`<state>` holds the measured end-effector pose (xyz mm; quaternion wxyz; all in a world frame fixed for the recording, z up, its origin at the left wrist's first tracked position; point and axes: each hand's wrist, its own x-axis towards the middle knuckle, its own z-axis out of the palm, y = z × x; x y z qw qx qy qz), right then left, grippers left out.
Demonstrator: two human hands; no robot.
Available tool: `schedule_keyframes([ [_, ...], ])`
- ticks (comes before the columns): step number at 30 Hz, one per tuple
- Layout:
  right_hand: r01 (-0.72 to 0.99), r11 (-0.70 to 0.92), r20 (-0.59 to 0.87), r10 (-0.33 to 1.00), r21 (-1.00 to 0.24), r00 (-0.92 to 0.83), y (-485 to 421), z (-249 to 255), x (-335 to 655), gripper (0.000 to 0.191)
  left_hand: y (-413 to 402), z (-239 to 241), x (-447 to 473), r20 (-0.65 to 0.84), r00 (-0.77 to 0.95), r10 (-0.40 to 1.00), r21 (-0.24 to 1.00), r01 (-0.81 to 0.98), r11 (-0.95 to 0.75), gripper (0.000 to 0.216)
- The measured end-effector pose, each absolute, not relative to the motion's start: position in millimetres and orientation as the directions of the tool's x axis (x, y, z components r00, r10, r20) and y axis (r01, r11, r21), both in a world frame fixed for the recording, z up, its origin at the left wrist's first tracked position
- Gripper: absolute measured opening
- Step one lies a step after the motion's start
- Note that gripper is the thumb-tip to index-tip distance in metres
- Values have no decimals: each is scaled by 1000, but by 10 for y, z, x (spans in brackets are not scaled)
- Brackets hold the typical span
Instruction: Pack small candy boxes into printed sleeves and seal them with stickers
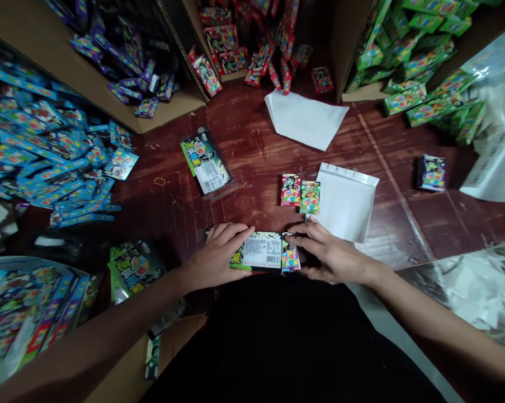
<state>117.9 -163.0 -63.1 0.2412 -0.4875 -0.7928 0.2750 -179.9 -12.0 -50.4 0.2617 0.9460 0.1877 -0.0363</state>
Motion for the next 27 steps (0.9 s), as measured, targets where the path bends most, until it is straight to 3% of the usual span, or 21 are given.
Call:
schedule_keyframes([
  [12,682,350,123,925,-642,-359,-1619,-631,1168,70,-208,-487,-1727,-165,886,433,432,459,-776,95],
  [17,764,249,132,968,-596,-213,-1686,-590,1037,98,-266,-484,-1742,-164,850,501,411,520,-749,94],
  [21,759,247,154,969,-603,-193,-1621,-498,1066,119,-269,-461,-1705,-154,835,529,372,544,-752,96],
  [24,839,214,218,969,-501,-117,-1384,-455,1332,118,-228,-411,-1628,-171,854,492,380,518,-766,94],
  [27,874,310,214,946,-375,-244,-1034,-496,1643,120,-178,-360,-1553,-163,854,494,391,516,-762,87],
])
